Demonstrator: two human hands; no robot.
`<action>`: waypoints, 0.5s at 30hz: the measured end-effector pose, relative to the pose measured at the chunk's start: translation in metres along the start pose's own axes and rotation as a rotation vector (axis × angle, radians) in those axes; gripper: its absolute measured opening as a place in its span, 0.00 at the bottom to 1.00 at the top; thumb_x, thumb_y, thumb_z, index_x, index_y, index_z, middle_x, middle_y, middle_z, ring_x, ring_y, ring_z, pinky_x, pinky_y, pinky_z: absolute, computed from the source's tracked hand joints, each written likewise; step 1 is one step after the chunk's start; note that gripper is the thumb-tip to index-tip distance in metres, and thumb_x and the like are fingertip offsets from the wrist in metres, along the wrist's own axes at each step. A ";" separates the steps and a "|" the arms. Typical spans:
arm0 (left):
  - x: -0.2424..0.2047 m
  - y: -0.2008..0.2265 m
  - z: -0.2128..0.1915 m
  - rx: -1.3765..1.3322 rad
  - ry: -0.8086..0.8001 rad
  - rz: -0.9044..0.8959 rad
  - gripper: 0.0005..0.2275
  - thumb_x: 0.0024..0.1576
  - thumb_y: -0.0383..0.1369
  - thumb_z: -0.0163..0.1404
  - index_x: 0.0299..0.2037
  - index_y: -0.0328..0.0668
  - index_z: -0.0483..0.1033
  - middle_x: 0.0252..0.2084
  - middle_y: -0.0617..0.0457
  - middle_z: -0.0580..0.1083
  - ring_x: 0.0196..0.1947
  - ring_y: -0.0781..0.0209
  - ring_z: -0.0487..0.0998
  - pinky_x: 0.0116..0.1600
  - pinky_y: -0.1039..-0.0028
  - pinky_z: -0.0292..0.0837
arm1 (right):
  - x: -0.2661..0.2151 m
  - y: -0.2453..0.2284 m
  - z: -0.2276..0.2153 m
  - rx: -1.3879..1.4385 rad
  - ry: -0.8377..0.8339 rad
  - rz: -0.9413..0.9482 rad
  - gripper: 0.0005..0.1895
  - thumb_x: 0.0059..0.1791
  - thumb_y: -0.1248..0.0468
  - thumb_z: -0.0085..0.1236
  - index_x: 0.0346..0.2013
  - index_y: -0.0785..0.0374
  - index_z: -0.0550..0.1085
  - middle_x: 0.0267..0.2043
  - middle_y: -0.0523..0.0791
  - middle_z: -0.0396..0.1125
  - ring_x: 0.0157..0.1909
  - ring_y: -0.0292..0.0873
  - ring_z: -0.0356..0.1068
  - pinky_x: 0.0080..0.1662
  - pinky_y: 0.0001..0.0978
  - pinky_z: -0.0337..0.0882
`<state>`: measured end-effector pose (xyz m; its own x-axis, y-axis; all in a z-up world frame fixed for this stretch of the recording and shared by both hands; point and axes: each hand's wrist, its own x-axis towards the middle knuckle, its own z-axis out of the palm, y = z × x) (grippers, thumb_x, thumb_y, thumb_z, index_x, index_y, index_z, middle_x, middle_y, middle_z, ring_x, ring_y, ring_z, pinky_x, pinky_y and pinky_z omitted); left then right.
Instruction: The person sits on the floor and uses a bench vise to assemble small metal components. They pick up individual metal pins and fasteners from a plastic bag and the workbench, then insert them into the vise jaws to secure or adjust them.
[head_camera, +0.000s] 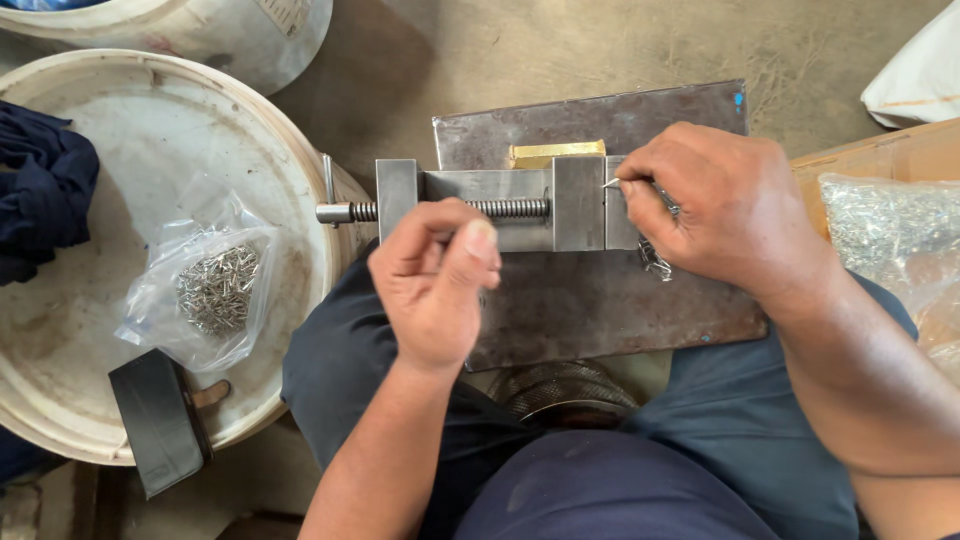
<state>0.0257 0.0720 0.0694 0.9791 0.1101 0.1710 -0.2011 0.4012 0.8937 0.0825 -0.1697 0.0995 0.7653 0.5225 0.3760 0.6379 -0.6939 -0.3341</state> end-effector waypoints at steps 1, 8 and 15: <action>-0.002 -0.001 0.000 0.058 -0.047 0.012 0.06 0.62 0.29 0.56 0.37 0.32 0.75 0.29 0.53 0.72 0.24 0.71 0.68 0.31 0.80 0.64 | 0.001 0.000 0.000 0.000 -0.012 -0.015 0.04 0.50 0.67 0.63 0.39 0.61 0.77 0.37 0.45 0.71 0.37 0.48 0.73 0.37 0.38 0.70; -0.008 -0.007 0.012 0.375 -0.444 0.183 0.06 0.59 0.27 0.60 0.37 0.35 0.74 0.28 0.54 0.71 0.22 0.69 0.70 0.29 0.83 0.65 | -0.003 0.003 -0.002 -0.009 -0.011 -0.061 0.06 0.48 0.66 0.64 0.39 0.60 0.77 0.37 0.43 0.71 0.38 0.47 0.73 0.36 0.39 0.71; -0.010 -0.014 0.027 0.432 -0.534 0.180 0.07 0.58 0.28 0.60 0.37 0.37 0.73 0.27 0.54 0.71 0.21 0.68 0.70 0.28 0.81 0.66 | -0.008 0.010 -0.004 -0.023 0.023 -0.072 0.08 0.46 0.66 0.64 0.39 0.60 0.77 0.35 0.44 0.70 0.36 0.47 0.72 0.34 0.40 0.70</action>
